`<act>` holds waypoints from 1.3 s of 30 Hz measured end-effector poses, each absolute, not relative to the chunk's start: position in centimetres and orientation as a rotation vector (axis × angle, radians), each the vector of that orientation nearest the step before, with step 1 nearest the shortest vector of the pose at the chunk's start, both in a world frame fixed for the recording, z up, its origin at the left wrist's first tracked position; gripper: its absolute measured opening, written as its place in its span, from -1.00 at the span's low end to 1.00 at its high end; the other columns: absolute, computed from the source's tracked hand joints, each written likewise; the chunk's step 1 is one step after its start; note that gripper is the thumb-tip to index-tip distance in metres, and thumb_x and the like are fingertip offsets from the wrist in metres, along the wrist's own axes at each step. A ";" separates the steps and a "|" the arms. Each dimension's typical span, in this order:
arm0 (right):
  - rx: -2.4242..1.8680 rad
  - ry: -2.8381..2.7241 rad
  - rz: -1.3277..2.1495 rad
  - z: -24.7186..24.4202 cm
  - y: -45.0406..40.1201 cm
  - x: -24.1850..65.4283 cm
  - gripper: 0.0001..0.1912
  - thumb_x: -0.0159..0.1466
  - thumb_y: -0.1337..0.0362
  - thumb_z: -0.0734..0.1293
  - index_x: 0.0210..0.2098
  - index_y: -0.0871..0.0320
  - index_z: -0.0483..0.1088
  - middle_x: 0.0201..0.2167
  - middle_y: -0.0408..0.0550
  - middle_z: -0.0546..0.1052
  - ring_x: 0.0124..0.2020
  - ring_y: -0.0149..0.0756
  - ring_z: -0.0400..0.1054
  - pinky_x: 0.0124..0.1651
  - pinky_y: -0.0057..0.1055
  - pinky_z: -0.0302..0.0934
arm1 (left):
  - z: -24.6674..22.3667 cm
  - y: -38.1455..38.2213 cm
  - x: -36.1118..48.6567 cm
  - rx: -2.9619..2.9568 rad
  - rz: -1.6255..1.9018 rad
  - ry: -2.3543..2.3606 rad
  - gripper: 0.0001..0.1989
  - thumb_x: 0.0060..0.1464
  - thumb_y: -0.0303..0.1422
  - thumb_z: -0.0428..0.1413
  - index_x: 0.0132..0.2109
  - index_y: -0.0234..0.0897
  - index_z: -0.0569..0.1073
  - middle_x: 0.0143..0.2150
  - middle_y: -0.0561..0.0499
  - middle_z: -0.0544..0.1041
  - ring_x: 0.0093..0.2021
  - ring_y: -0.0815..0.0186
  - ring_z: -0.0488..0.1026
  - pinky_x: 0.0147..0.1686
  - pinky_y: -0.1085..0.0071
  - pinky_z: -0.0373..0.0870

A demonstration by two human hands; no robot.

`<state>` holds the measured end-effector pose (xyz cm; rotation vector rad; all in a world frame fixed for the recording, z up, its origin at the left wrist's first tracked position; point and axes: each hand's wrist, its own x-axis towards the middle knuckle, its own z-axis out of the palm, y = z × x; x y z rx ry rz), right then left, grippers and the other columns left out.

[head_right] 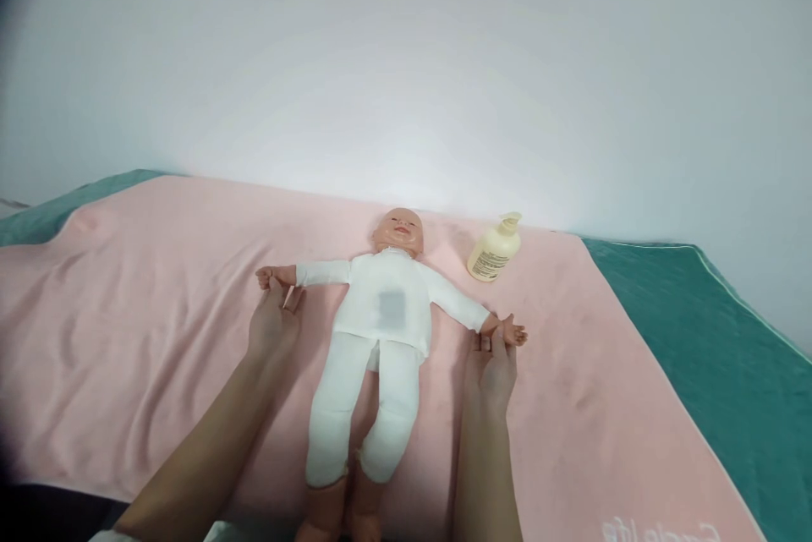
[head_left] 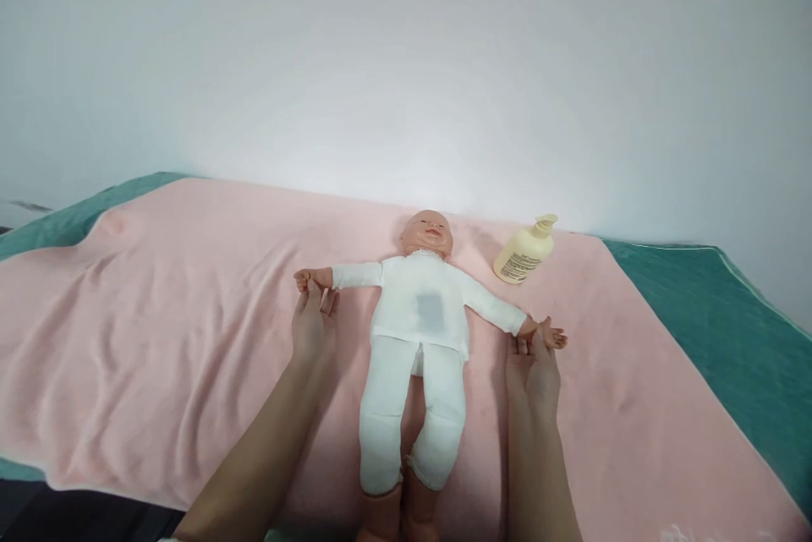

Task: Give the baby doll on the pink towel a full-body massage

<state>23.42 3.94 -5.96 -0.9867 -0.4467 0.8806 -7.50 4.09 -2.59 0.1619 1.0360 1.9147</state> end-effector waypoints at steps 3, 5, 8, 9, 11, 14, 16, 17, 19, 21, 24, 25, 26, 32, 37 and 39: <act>-0.996 -0.498 0.818 -4.5 3.3 22.2 -0.36 0.17 0.16 0.40 0.21 0.10 0.19 0.19 0.02 0.32 0.22 -0.23 0.19 0.32 -0.09 -0.01 | -1.7 3.3 -6.4 0.424 1.957 1.091 -0.80 0.24 -0.28 0.06 -0.02 -0.12 0.48 0.08 0.06 0.45 0.11 0.36 0.40 0.18 0.38 0.28; -0.993 -0.576 0.737 -3.4 2.7 20.9 -0.41 0.20 0.20 0.39 0.19 0.11 0.22 0.19 0.04 0.33 0.23 -0.21 0.19 0.32 -0.09 -0.02 | -0.9 2.5 -5.4 0.617 1.965 1.174 -0.76 0.21 -0.27 0.09 0.01 -0.14 0.48 0.11 0.05 0.45 0.17 0.31 0.34 0.22 0.34 0.22; -1.007 -0.750 0.581 -2.1 1.9 18.8 -0.50 0.24 0.24 0.36 0.15 0.12 0.25 0.18 0.04 0.34 0.22 -0.19 0.20 0.30 -0.07 0.01 | -0.4 1.3 -3.9 0.929 1.862 1.317 -0.70 0.19 -0.27 0.11 0.06 -0.15 0.46 0.17 0.02 0.42 0.21 0.23 0.30 0.23 0.27 0.21; -1.020 -0.820 0.534 -1.9 1.6 18.2 -0.51 0.25 0.25 0.35 0.15 0.13 0.26 0.17 0.06 0.35 0.21 -0.18 0.21 0.29 -0.07 0.03 | -0.5 1.0 -3.6 1.051 1.803 1.358 -0.69 0.19 -0.27 0.11 0.08 -0.14 0.46 0.16 0.01 0.43 0.20 0.21 0.31 0.22 0.23 0.22; -1.050 -0.983 0.472 -2.0 1.2 17.3 -0.53 0.26 0.27 0.34 0.14 0.14 0.27 0.15 0.08 0.37 0.18 -0.16 0.24 0.26 -0.06 0.09 | -1.1 0.8 -3.2 1.357 1.696 1.419 -0.68 0.18 -0.29 0.11 0.09 -0.12 0.46 0.14 0.00 0.45 0.18 0.17 0.33 0.22 0.14 0.19; -1.057 -1.306 0.408 -2.8 0.9 16.7 -0.60 0.28 0.32 0.30 0.11 0.08 0.33 0.10 0.03 0.41 0.16 -0.17 0.27 0.22 -0.07 0.15 | -2.3 1.1 -3.2 1.902 1.552 1.387 -0.67 0.16 -0.35 0.11 0.08 -0.10 0.46 0.14 0.00 0.45 0.22 0.15 0.30 0.24 0.05 0.14; -1.026 -1.532 0.380 -3.3 1.0 16.7 -0.62 0.29 0.36 0.28 0.10 0.02 0.36 0.07 -0.02 0.44 0.17 -0.19 0.25 0.23 -0.07 0.16 | -2.8 1.5 -3.3 2.132 1.459 1.343 -0.65 0.17 -0.38 0.09 0.10 -0.08 0.45 0.16 0.00 0.44 0.24 0.15 0.26 0.23 0.03 0.16; -1.004 -1.614 0.364 -3.5 1.1 16.7 -0.61 0.30 0.38 0.27 0.10 -0.01 0.36 0.06 -0.04 0.44 0.18 -0.19 0.25 0.23 -0.07 0.16 | -2.9 1.7 -3.4 2.192 1.428 1.334 -0.65 0.17 -0.39 0.08 0.11 -0.08 0.44 0.15 0.01 0.44 0.24 0.16 0.26 0.21 0.03 0.19; -0.974 -1.707 0.328 -3.7 1.3 16.8 -0.59 0.30 0.40 0.26 0.11 -0.04 0.35 0.05 -0.05 0.45 0.18 -0.20 0.25 0.23 -0.06 0.16 | -2.9 1.9 -3.4 2.253 1.398 1.331 -0.64 0.18 -0.41 0.07 0.11 -0.07 0.44 0.15 0.02 0.45 0.24 0.16 0.26 0.19 0.04 0.22; -0.961 -1.747 0.284 -3.8 1.5 16.8 -0.55 0.31 0.42 0.25 0.14 -0.06 0.33 0.07 -0.07 0.43 0.18 -0.21 0.24 0.24 -0.05 0.16 | -2.6 1.8 -3.4 2.300 1.375 1.321 -0.63 0.18 -0.44 0.07 0.11 -0.08 0.44 0.15 0.03 0.45 0.24 0.17 0.25 0.19 0.06 0.23; -0.938 -1.805 0.243 -3.7 1.7 16.8 -0.52 0.31 0.44 0.23 0.17 -0.08 0.29 0.09 -0.08 0.42 0.19 -0.22 0.23 0.26 -0.05 0.14 | -2.4 1.8 -3.3 2.363 1.337 1.306 -0.63 0.18 -0.46 0.07 0.11 -0.09 0.44 0.15 0.03 0.44 0.25 0.18 0.23 0.19 0.07 0.22; -0.932 -1.819 0.241 -3.7 1.7 16.7 -0.52 0.31 0.44 0.23 0.17 -0.08 0.29 0.09 -0.08 0.41 0.19 -0.22 0.23 0.26 -0.05 0.13 | -2.4 1.8 -3.3 2.374 1.330 1.308 -0.63 0.18 -0.45 0.07 0.11 -0.09 0.44 0.15 0.04 0.44 0.25 0.18 0.23 0.20 0.07 0.21; -0.931 -1.824 0.247 -3.7 1.7 16.7 -0.53 0.32 0.43 0.23 0.17 -0.07 0.29 0.09 -0.08 0.42 0.19 -0.21 0.23 0.26 -0.04 0.13 | -2.5 1.8 -3.3 2.375 1.329 1.311 -0.63 0.18 -0.45 0.07 0.11 -0.08 0.44 0.15 0.04 0.44 0.25 0.18 0.23 0.21 0.06 0.20; -1.079 -1.516 0.423 -3.0 1.3 17.0 -0.63 0.29 0.30 0.29 0.09 0.03 0.37 0.07 -0.01 0.44 0.16 -0.15 0.27 0.22 -0.01 0.15 | -2.4 1.4 -3.4 1.949 1.494 1.334 -0.65 0.14 -0.37 0.12 0.09 -0.09 0.46 0.15 0.01 0.44 0.25 0.15 0.25 0.21 0.05 0.21; -1.064 -0.935 0.577 -2.3 1.8 18.7 -0.54 0.21 0.25 0.38 0.09 0.15 0.33 0.14 0.07 0.38 0.18 -0.14 0.25 0.24 -0.05 0.11 | -0.8 1.6 -4.6 1.019 1.839 1.351 -0.67 0.14 -0.31 0.16 0.06 -0.16 0.48 0.13 -0.03 0.46 0.19 0.15 0.33 0.20 0.16 0.25; -1.033 -0.779 0.667 -2.7 2.4 20.1 -0.50 0.18 0.22 0.41 0.10 0.14 0.32 0.17 0.05 0.35 0.21 -0.16 0.21 0.29 -0.07 0.03 | -0.7 2.1 -5.5 0.729 1.995 1.288 -0.70 0.13 -0.33 0.17 0.03 -0.20 0.50 0.11 -0.02 0.47 0.18 0.21 0.34 0.22 0.25 0.23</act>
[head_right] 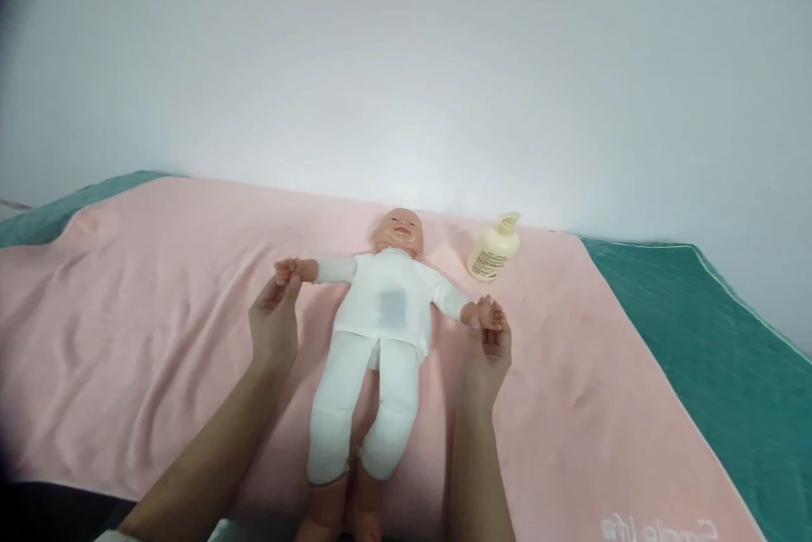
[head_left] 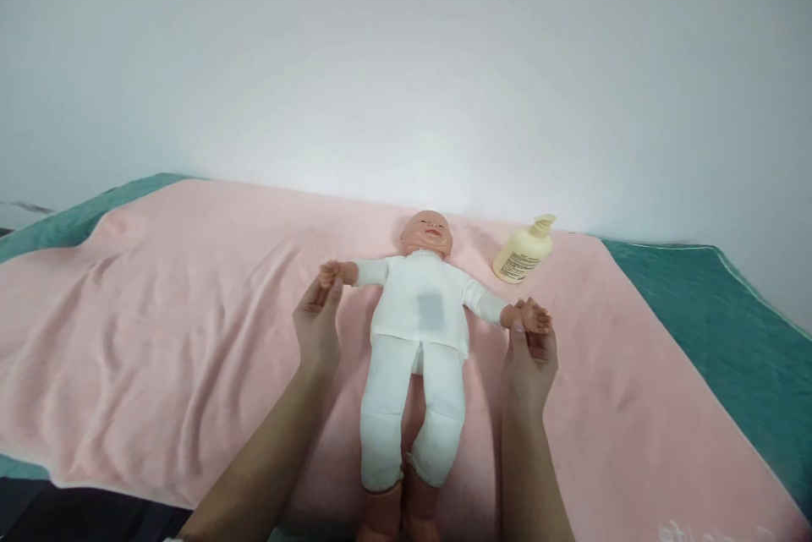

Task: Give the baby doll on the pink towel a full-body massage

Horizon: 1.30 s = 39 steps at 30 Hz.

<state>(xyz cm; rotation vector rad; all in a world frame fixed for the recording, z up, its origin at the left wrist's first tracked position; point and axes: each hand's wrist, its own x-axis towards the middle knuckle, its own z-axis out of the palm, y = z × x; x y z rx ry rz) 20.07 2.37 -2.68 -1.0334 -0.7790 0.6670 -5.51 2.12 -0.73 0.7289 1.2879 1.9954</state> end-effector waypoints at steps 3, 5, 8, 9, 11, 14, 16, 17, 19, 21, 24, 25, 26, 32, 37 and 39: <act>-1.005 -0.555 0.849 -4.0 3.3 22.2 -0.41 0.14 0.19 0.42 0.14 0.10 0.28 0.17 0.01 0.35 0.20 -0.21 0.22 0.31 -0.09 -0.02 | -1.6 3.1 -7.2 0.366 1.998 1.165 -0.79 0.17 -0.38 0.15 -0.04 -0.19 0.52 0.03 0.01 0.50 0.12 0.32 0.39 0.19 0.37 0.28; -0.990 -0.414 0.931 -4.8 3.8 23.2 -0.39 0.12 0.20 0.42 0.15 0.08 0.26 0.16 -0.02 0.36 0.19 -0.25 0.22 0.31 -0.15 0.00 | -2.4 3.7 -8.3 0.171 1.912 1.079 -0.85 0.22 -0.40 0.08 -0.10 -0.17 0.52 -0.05 0.01 0.53 0.06 0.37 0.44 0.14 0.41 0.34; -0.977 -0.316 0.964 -5.5 4.4 23.8 -0.41 0.12 0.22 0.41 0.14 0.06 0.28 0.14 -0.05 0.37 0.18 -0.29 0.24 0.30 -0.19 0.05 | -3.4 4.3 -9.2 -0.023 1.864 0.981 -0.82 0.27 -0.46 0.00 -0.21 -0.22 0.50 -0.16 0.00 0.53 -0.06 0.44 0.50 0.07 0.49 0.40; -0.973 -0.310 0.966 -5.5 4.5 23.8 -0.42 0.12 0.22 0.40 0.13 0.06 0.28 0.13 -0.06 0.38 0.17 -0.30 0.25 0.29 -0.19 0.06 | -3.6 4.4 -9.3 -0.051 1.869 0.964 -0.81 0.27 -0.47 -0.01 -0.23 -0.24 0.49 -0.18 0.01 0.53 -0.09 0.46 0.50 0.06 0.51 0.41; -0.960 -0.298 0.965 -5.6 4.5 23.7 -0.42 0.13 0.24 0.39 0.14 0.07 0.27 0.13 -0.05 0.38 0.15 -0.31 0.26 0.28 -0.19 0.07 | -3.7 4.5 -9.4 -0.044 1.885 0.957 -0.81 0.28 -0.46 -0.02 -0.24 -0.24 0.48 -0.19 0.01 0.53 -0.12 0.47 0.51 0.06 0.52 0.41; -0.954 -0.318 0.951 -5.4 4.3 23.5 -0.40 0.13 0.23 0.40 0.16 0.09 0.25 0.15 -0.05 0.36 0.17 -0.31 0.24 0.28 -0.21 0.07 | -3.2 4.3 -8.9 0.099 1.901 0.978 -0.83 0.28 -0.40 0.00 -0.19 -0.21 0.50 -0.18 0.02 0.52 -0.09 0.45 0.50 0.11 0.45 0.38; -0.972 -0.392 0.925 -5.1 3.9 23.2 -0.36 0.12 0.21 0.42 0.17 0.09 0.24 0.16 -0.04 0.35 0.19 -0.27 0.22 0.28 -0.19 0.06 | -2.6 4.0 -8.4 0.232 1.917 1.014 -0.88 0.23 -0.37 0.07 -0.15 -0.18 0.51 -0.12 0.04 0.52 -0.01 0.42 0.47 0.16 0.41 0.33; -0.989 -0.442 0.897 -4.9 3.7 23.0 -0.35 0.11 0.20 0.43 0.18 0.09 0.24 0.18 -0.03 0.33 0.20 -0.25 0.21 0.29 -0.18 0.06 | -2.3 3.8 -8.0 0.303 1.936 1.036 -0.88 0.19 -0.36 0.12 -0.12 -0.17 0.51 -0.08 0.04 0.51 0.04 0.39 0.45 0.18 0.37 0.30; -1.034 -0.549 0.812 -4.1 3.2 22.2 -0.35 0.12 0.21 0.44 0.17 0.09 0.25 0.21 -0.01 0.30 0.21 -0.22 0.20 0.29 -0.16 0.04 | -1.5 3.2 -6.9 0.471 1.985 1.094 -0.80 0.12 -0.33 0.20 -0.08 -0.19 0.52 0.02 0.02 0.50 0.13 0.30 0.39 0.21 0.31 0.24; -1.068 -0.657 0.698 -3.3 2.7 21.1 -0.40 0.14 0.23 0.43 0.16 0.11 0.27 0.20 0.01 0.31 0.21 -0.20 0.20 0.30 -0.14 0.03 | -1.0 2.5 -5.7 0.699 1.980 1.151 -0.72 0.06 -0.31 0.24 -0.06 -0.23 0.53 0.07 -0.03 0.49 0.15 0.21 0.37 0.20 0.25 0.24; -1.059 -0.832 0.565 -2.4 1.9 19.2 -0.43 0.20 0.26 0.39 0.18 0.13 0.24 0.19 0.07 0.32 0.20 -0.17 0.21 0.27 -0.11 0.06 | -1.0 1.3 -4.0 1.129 1.836 1.291 -0.70 0.06 -0.32 0.22 -0.02 -0.22 0.52 0.06 -0.06 0.51 0.11 0.15 0.41 0.13 0.21 0.31; -1.068 -0.905 0.527 -2.4 1.6 18.7 -0.44 0.22 0.27 0.37 0.19 0.13 0.23 0.19 0.07 0.32 0.20 -0.15 0.21 0.26 -0.09 0.08 | -1.3 1.1 -3.7 1.333 1.783 1.329 -0.72 0.08 -0.34 0.21 -0.02 -0.19 0.52 0.04 -0.04 0.53 0.09 0.16 0.43 0.12 0.19 0.31; -1.090 -0.995 0.487 -2.4 1.4 18.2 -0.46 0.24 0.28 0.35 0.20 0.12 0.22 0.19 0.07 0.32 0.20 -0.15 0.22 0.24 -0.09 0.11 | -1.5 1.0 -3.4 1.569 1.733 1.347 -0.73 0.10 -0.36 0.19 -0.02 -0.16 0.52 0.02 -0.02 0.55 0.08 0.17 0.45 0.12 0.19 0.30; -0.999 -1.708 0.077 -3.6 1.2 17.1 -0.52 0.29 0.42 0.28 0.17 -0.04 0.29 0.05 -0.06 0.45 0.10 -0.20 0.32 0.20 -0.10 0.18 | -2.0 1.3 -3.3 2.518 1.460 1.254 -0.68 0.21 -0.53 0.03 0.06 -0.18 0.46 0.04 0.01 0.53 0.11 0.29 0.42 0.15 0.23 0.22; -0.881 -1.907 -0.064 -3.4 1.7 17.1 -0.44 0.28 0.51 0.26 0.21 -0.07 0.24 0.06 -0.07 0.45 0.12 -0.22 0.32 0.22 -0.08 0.16 | -1.5 1.2 -3.1 2.628 1.414 1.252 -0.73 0.25 -0.47 0.01 0.05 -0.20 0.45 0.05 0.02 0.52 0.12 0.31 0.41 0.16 0.22 0.21; -0.873 -1.929 -0.054 -3.3 1.8 17.0 -0.45 0.28 0.51 0.25 0.19 -0.07 0.27 0.06 -0.07 0.45 0.12 -0.22 0.31 0.22 -0.08 0.17 | -1.5 1.1 -3.0 2.636 1.418 1.256 -0.74 0.27 -0.46 -0.01 0.04 -0.20 0.46 0.05 0.02 0.52 0.11 0.31 0.42 0.15 0.22 0.22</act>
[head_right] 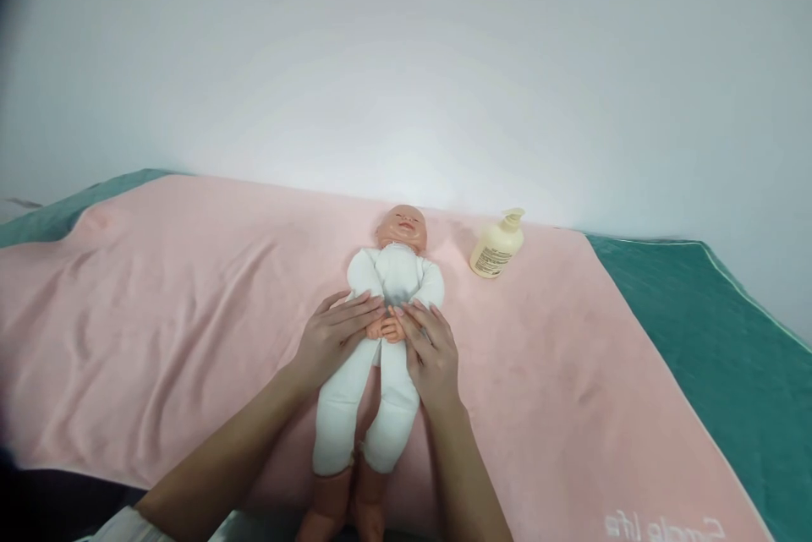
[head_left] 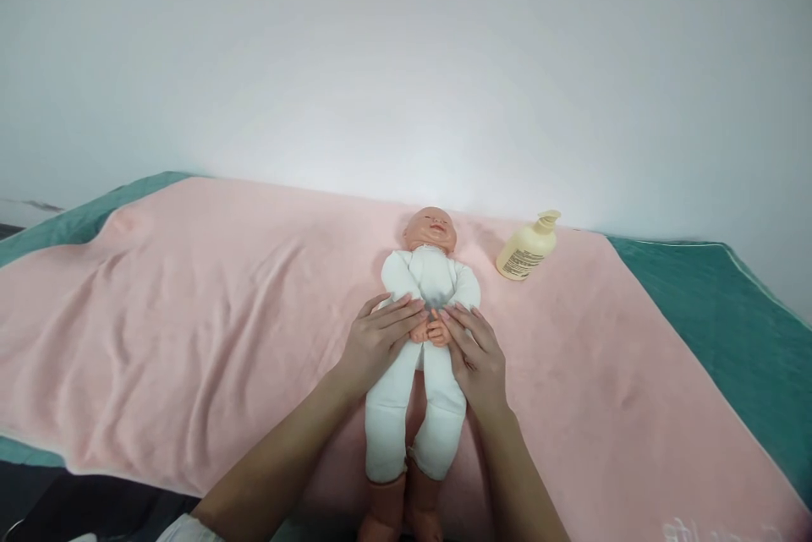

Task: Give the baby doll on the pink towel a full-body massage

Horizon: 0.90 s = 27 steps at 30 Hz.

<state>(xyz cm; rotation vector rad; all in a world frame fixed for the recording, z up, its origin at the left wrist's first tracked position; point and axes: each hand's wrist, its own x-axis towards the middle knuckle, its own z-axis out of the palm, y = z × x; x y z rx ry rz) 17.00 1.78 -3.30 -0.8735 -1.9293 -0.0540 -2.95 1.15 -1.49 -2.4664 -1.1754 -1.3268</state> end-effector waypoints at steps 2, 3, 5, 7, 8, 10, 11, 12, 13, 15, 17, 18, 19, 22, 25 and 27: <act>-0.872 -1.921 -0.021 -3.4 1.7 16.9 -0.47 0.28 0.50 0.25 0.17 -0.08 0.29 0.06 -0.07 0.46 0.12 -0.22 0.31 0.21 -0.09 0.17 | -1.7 1.2 -2.9 -2.476 -1.328 -1.191 -0.73 0.28 -0.45 -0.02 0.05 -0.19 0.46 0.05 0.02 0.52 0.11 0.31 0.42 0.15 0.22 0.22; -0.879 -1.903 0.003 -3.4 1.7 16.9 -0.48 0.28 0.49 0.26 0.16 -0.08 0.31 0.05 -0.08 0.46 0.12 -0.22 0.31 0.22 -0.08 0.17 | -1.8 1.2 -3.0 -2.490 -1.336 -1.207 -0.72 0.27 -0.45 -0.02 0.05 -0.18 0.46 0.05 0.01 0.52 0.12 0.31 0.41 0.15 0.21 0.22; -0.922 -1.827 0.080 -3.5 1.5 17.0 -0.53 0.28 0.46 0.27 0.13 -0.07 0.34 0.05 -0.08 0.46 0.11 -0.22 0.32 0.23 -0.09 0.16 | -2.1 1.3 -3.2 -2.525 -1.383 -1.257 -0.71 0.26 -0.45 -0.01 0.07 -0.16 0.46 0.06 0.01 0.51 0.13 0.29 0.40 0.16 0.19 0.22; -1.001 -1.675 0.210 -3.4 1.3 17.0 -0.58 0.28 0.40 0.29 0.10 -0.03 0.37 0.05 -0.06 0.46 0.10 -0.21 0.32 0.22 -0.10 0.17 | -2.3 1.4 -3.5 -2.541 -1.510 -1.336 -0.70 0.23 -0.45 0.02 0.06 -0.15 0.47 0.06 0.00 0.52 0.13 0.26 0.40 0.15 0.19 0.24; -1.042 -1.567 0.289 -3.3 1.3 17.1 -0.60 0.27 0.37 0.31 0.09 0.00 0.38 0.05 -0.04 0.46 0.10 -0.20 0.33 0.20 -0.10 0.19 | -2.3 1.3 -3.7 -2.511 -1.623 -1.405 -0.71 0.20 -0.43 0.05 0.05 -0.14 0.48 0.05 0.00 0.52 0.12 0.25 0.41 0.14 0.19 0.27; -1.083 -1.311 0.436 -3.0 1.3 17.4 -0.60 0.25 0.32 0.34 0.09 0.06 0.37 0.06 0.01 0.45 0.10 -0.18 0.33 0.19 -0.09 0.20 | -2.1 1.2 -4.1 -2.356 -1.919 -1.628 -0.72 0.15 -0.38 0.12 0.02 -0.13 0.50 0.03 0.00 0.54 0.09 0.21 0.44 0.10 0.22 0.33; -1.076 -1.182 0.492 -2.8 1.3 17.7 -0.58 0.23 0.31 0.36 0.09 0.09 0.36 0.08 0.03 0.44 0.11 -0.16 0.32 0.20 -0.08 0.18 | -1.9 1.2 -4.3 -2.230 -2.079 -1.763 -0.72 0.12 -0.34 0.15 0.01 -0.13 0.51 0.03 0.00 0.54 0.08 0.19 0.45 0.08 0.23 0.36; -1.063 -1.064 0.534 -2.7 1.5 18.0 -0.55 0.21 0.29 0.38 0.09 0.12 0.35 0.10 0.05 0.42 0.12 -0.16 0.31 0.21 -0.07 0.16 | -1.6 1.2 -4.5 -2.079 -2.241 -1.881 -0.71 0.10 -0.31 0.18 0.00 -0.14 0.52 0.02 -0.01 0.54 0.07 0.17 0.45 0.07 0.24 0.37; -1.045 -0.962 0.568 -2.6 1.7 18.4 -0.53 0.19 0.28 0.40 0.09 0.13 0.35 0.12 0.06 0.40 0.14 -0.15 0.29 0.23 -0.08 0.12 | -1.4 1.3 -4.7 -1.924 -2.396 -1.962 -0.70 0.09 -0.29 0.19 0.00 -0.16 0.52 0.02 -0.02 0.54 0.07 0.16 0.45 0.07 0.24 0.37; -1.008 -0.796 0.636 -2.7 2.2 19.5 -0.50 0.15 0.26 0.43 0.08 0.13 0.35 0.15 0.04 0.38 0.18 -0.17 0.24 0.27 -0.11 0.07 | -1.0 1.6 -5.2 -1.625 -2.683 -1.994 -0.68 0.08 -0.27 0.20 0.00 -0.19 0.51 0.03 -0.04 0.53 0.07 0.16 0.44 0.11 0.23 0.34; -0.967 -0.611 0.766 -3.2 2.7 20.8 -0.46 0.11 0.26 0.45 0.08 0.10 0.34 0.15 -0.01 0.37 0.19 -0.22 0.23 0.30 -0.16 0.03 | -1.2 2.2 -6.0 -1.290 -2.952 -1.964 -0.70 0.08 -0.25 0.20 -0.04 -0.23 0.52 0.02 -0.05 0.52 0.07 0.20 0.43 0.14 0.25 0.31; -0.945 -0.515 0.838 -3.5 3.0 21.4 -0.44 0.10 0.27 0.45 0.09 0.09 0.33 0.15 -0.03 0.37 0.19 -0.25 0.22 0.31 -0.18 0.02 | -1.4 2.6 -6.4 -1.114 -3.083 -1.968 -0.73 0.10 -0.25 0.20 -0.06 -0.23 0.52 0.01 -0.04 0.52 0.07 0.22 0.43 0.15 0.26 0.30; -0.929 -0.426 0.899 -3.8 3.2 21.9 -0.42 0.09 0.27 0.44 0.10 0.08 0.32 0.15 -0.04 0.36 0.19 -0.27 0.23 0.31 -0.20 0.02 | -1.7 2.9 -6.8 -0.930 -3.214 -1.978 -0.76 0.11 -0.25 0.19 -0.09 -0.22 0.52 -0.01 -0.02 0.52 0.07 0.26 0.43 0.15 0.29 0.31; -0.916 -0.293 0.963 -4.5 3.8 22.9 -0.43 0.09 0.26 0.42 0.10 0.07 0.30 0.16 -0.04 0.35 0.18 -0.30 0.24 0.29 -0.23 0.05 | -2.7 3.7 -8.0 -0.417 -3.550 -1.977 -0.87 0.18 -0.31 0.14 -0.13 -0.18 0.50 -0.03 0.02 0.51 0.05 0.36 0.44 0.12 0.40 0.34; -0.901 -0.297 0.933 -4.7 4.0 23.0 -0.48 0.10 0.22 0.42 0.06 0.06 0.33 0.17 -0.06 0.34 0.19 -0.30 0.23 0.29 -0.21 0.05 | -3.1 4.0 -8.4 -0.178 -3.660 -1.939 -0.90 0.21 -0.33 0.11 -0.14 -0.17 0.49 -0.02 0.02 0.50 0.03 0.40 0.44 0.08 0.47 0.38; -0.906 -0.322 0.918 -4.8 4.0 22.9 -0.48 0.12 0.18 0.41 0.07 0.05 0.32 0.18 -0.06 0.33 0.21 -0.27 0.20 0.30 -0.18 0.04 | -3.0 3.9 -8.3 -0.244 -3.657 -1.929 -0.88 0.20 -0.29 0.12 -0.12 -0.15 0.49 0.01 0.04 0.49 0.06 0.39 0.43 0.07 0.50 0.39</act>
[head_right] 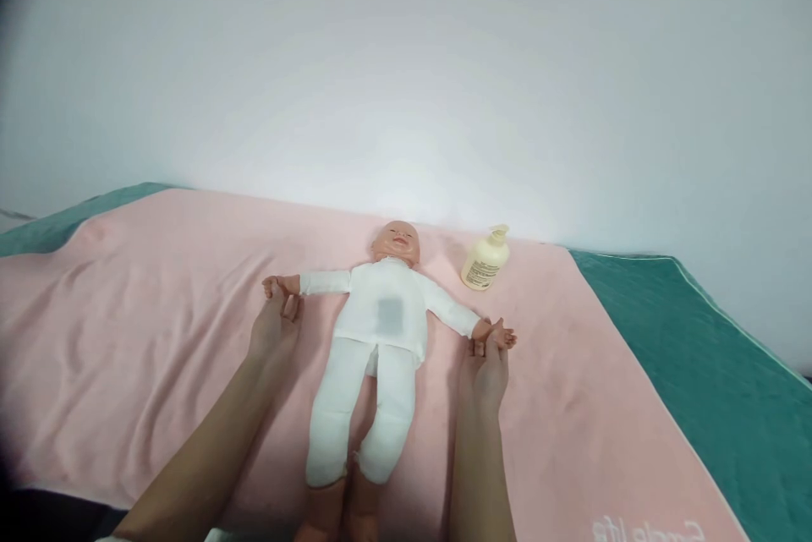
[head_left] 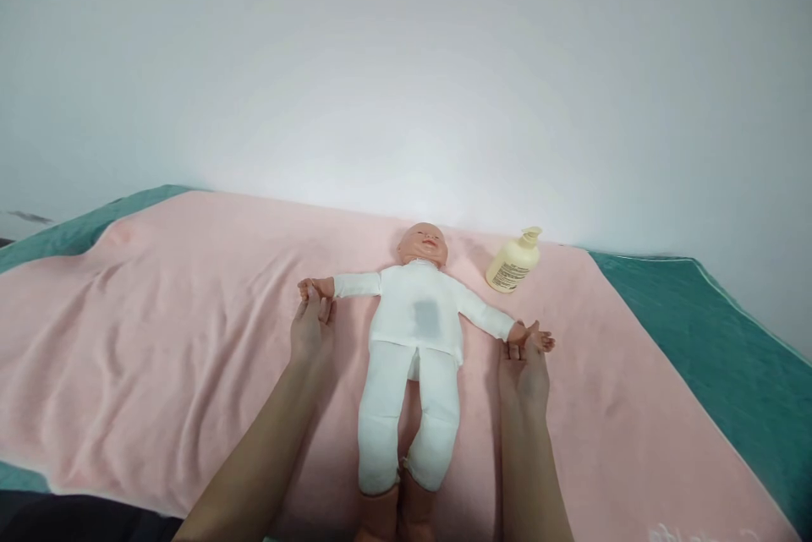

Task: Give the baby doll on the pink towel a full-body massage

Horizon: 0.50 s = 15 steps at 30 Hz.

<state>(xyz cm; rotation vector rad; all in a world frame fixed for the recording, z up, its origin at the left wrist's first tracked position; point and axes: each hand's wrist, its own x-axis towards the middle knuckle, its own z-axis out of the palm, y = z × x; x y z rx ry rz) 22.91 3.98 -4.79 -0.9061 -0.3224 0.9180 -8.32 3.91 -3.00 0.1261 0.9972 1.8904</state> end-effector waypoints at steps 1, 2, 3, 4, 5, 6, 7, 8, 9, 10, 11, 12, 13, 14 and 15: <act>-0.913 -0.344 0.912 -4.8 3.9 22.9 -0.47 0.13 0.16 0.41 0.08 0.04 0.31 0.18 -0.05 0.32 0.23 -0.25 0.18 0.30 -0.16 0.03 | -2.9 3.8 -8.2 0.162 1.896 1.004 -0.86 0.19 -0.27 0.12 -0.11 -0.13 0.49 0.03 0.05 0.48 0.08 0.38 0.41 0.07 0.51 0.38; -0.920 -0.374 0.906 -4.9 3.9 22.9 -0.46 0.14 0.14 0.41 0.10 0.04 0.30 0.19 -0.05 0.31 0.23 -0.24 0.17 0.30 -0.15 0.03 | -2.7 3.8 -8.1 0.208 1.901 1.015 -0.84 0.19 -0.26 0.13 -0.09 -0.12 0.48 0.05 0.05 0.47 0.10 0.37 0.40 0.07 0.50 0.38; -0.928 -0.410 0.899 -4.9 3.8 22.8 -0.44 0.15 0.13 0.40 0.12 0.03 0.28 0.20 -0.04 0.30 0.24 -0.23 0.17 0.30 -0.14 0.03 | -2.6 3.7 -7.9 0.256 1.903 1.033 -0.82 0.18 -0.24 0.13 -0.07 -0.11 0.48 0.06 0.05 0.46 0.12 0.35 0.39 0.08 0.49 0.37; -0.936 -0.447 0.891 -4.9 3.7 22.8 -0.43 0.16 0.12 0.39 0.14 0.02 0.26 0.21 -0.04 0.29 0.24 -0.22 0.16 0.30 -0.13 0.03 | -2.6 3.6 -7.8 0.305 1.902 1.056 -0.79 0.17 -0.23 0.14 -0.06 -0.12 0.48 0.07 0.04 0.46 0.13 0.33 0.38 0.09 0.47 0.37; -0.945 -0.473 0.881 -4.9 3.6 22.8 -0.43 0.18 0.10 0.38 0.16 0.02 0.24 0.22 -0.03 0.29 0.24 -0.22 0.16 0.30 -0.13 0.04 | -2.5 3.6 -7.7 0.351 1.901 1.085 -0.77 0.16 -0.21 0.14 -0.05 -0.13 0.48 0.08 0.03 0.45 0.14 0.31 0.37 0.10 0.45 0.36; -0.953 -0.492 0.871 -4.8 3.5 22.7 -0.42 0.19 0.09 0.37 0.17 0.02 0.22 0.22 -0.03 0.28 0.24 -0.21 0.16 0.29 -0.13 0.05 | -2.4 3.5 -7.6 0.394 1.900 1.116 -0.74 0.15 -0.20 0.15 -0.04 -0.15 0.48 0.09 0.01 0.45 0.15 0.28 0.36 0.12 0.42 0.35; -0.960 -0.510 0.863 -4.7 3.4 22.5 -0.41 0.20 0.09 0.36 0.19 0.03 0.20 0.23 -0.02 0.27 0.24 -0.21 0.17 0.29 -0.14 0.06 | -2.4 3.4 -7.5 0.435 1.898 1.150 -0.72 0.13 -0.18 0.16 -0.05 -0.17 0.48 0.10 -0.01 0.45 0.16 0.26 0.35 0.13 0.38 0.33; -0.966 -0.530 0.856 -4.5 3.2 22.4 -0.40 0.21 0.09 0.35 0.20 0.03 0.19 0.23 -0.01 0.27 0.24 -0.21 0.17 0.29 -0.15 0.07 | -2.3 3.2 -7.3 0.479 1.895 1.187 -0.71 0.12 -0.17 0.16 -0.05 -0.19 0.49 0.10 -0.03 0.45 0.16 0.23 0.35 0.15 0.35 0.32; -0.974 -0.554 0.850 -4.3 3.1 22.2 -0.40 0.22 0.08 0.34 0.21 0.04 0.18 0.23 0.01 0.28 0.24 -0.20 0.16 0.28 -0.15 0.07 | -2.2 3.1 -7.1 0.527 1.893 1.224 -0.70 0.11 -0.17 0.17 -0.06 -0.21 0.49 0.10 -0.04 0.46 0.16 0.21 0.35 0.16 0.31 0.31; -0.983 -0.585 0.839 -4.1 2.9 21.9 -0.41 0.23 0.08 0.34 0.21 0.06 0.19 0.22 0.02 0.28 0.24 -0.19 0.16 0.28 -0.15 0.07 | -2.0 2.8 -6.8 0.589 1.888 1.254 -0.69 0.10 -0.18 0.18 -0.06 -0.22 0.50 0.09 -0.06 0.46 0.16 0.19 0.35 0.17 0.27 0.29; -0.991 -0.623 0.821 -3.8 2.7 21.7 -0.43 0.24 0.07 0.33 0.20 0.07 0.20 0.22 0.03 0.29 0.24 -0.18 0.17 0.28 -0.14 0.07 | -1.8 2.6 -6.5 0.662 1.878 1.272 -0.70 0.09 -0.20 0.18 -0.05 -0.23 0.50 0.09 -0.06 0.47 0.16 0.17 0.35 0.18 0.24 0.28; -0.999 -0.668 0.794 -3.6 2.6 21.4 -0.44 0.26 0.06 0.32 0.19 0.07 0.21 0.22 0.04 0.29 0.24 -0.16 0.17 0.28 -0.12 0.06 | -1.5 2.4 -6.2 0.735 1.865 1.280 -0.70 0.09 -0.22 0.19 -0.05 -0.23 0.50 0.08 -0.07 0.48 0.16 0.16 0.36 0.18 0.22 0.28; -1.004 -0.717 0.766 -3.3 2.6 21.2 -0.46 0.27 0.06 0.31 0.19 0.07 0.22 0.21 0.04 0.30 0.23 -0.15 0.18 0.29 -0.10 0.05 | -1.1 2.3 -5.9 0.800 1.851 1.280 -0.70 0.08 -0.23 0.20 -0.05 -0.22 0.50 0.07 -0.07 0.49 0.15 0.14 0.36 0.17 0.20 0.28; -1.006 -0.769 0.742 -3.0 2.6 20.9 -0.46 0.28 0.06 0.30 0.19 0.07 0.22 0.21 0.05 0.30 0.23 -0.15 0.18 0.29 -0.07 0.04 | -0.8 2.2 -5.6 0.857 1.834 1.272 -0.69 0.06 -0.24 0.21 -0.05 -0.23 0.50 0.07 -0.07 0.49 0.15 0.13 0.37 0.17 0.18 0.28; -1.006 -0.827 0.723 -2.8 2.7 20.7 -0.46 0.28 0.06 0.30 0.20 0.08 0.21 0.20 0.05 0.32 0.22 -0.14 0.19 0.29 -0.04 0.02 | -0.4 2.3 -5.4 0.903 1.818 1.261 -0.68 0.05 -0.23 0.21 -0.05 -0.23 0.51 0.07 -0.08 0.50 0.14 0.12 0.37 0.15 0.17 0.29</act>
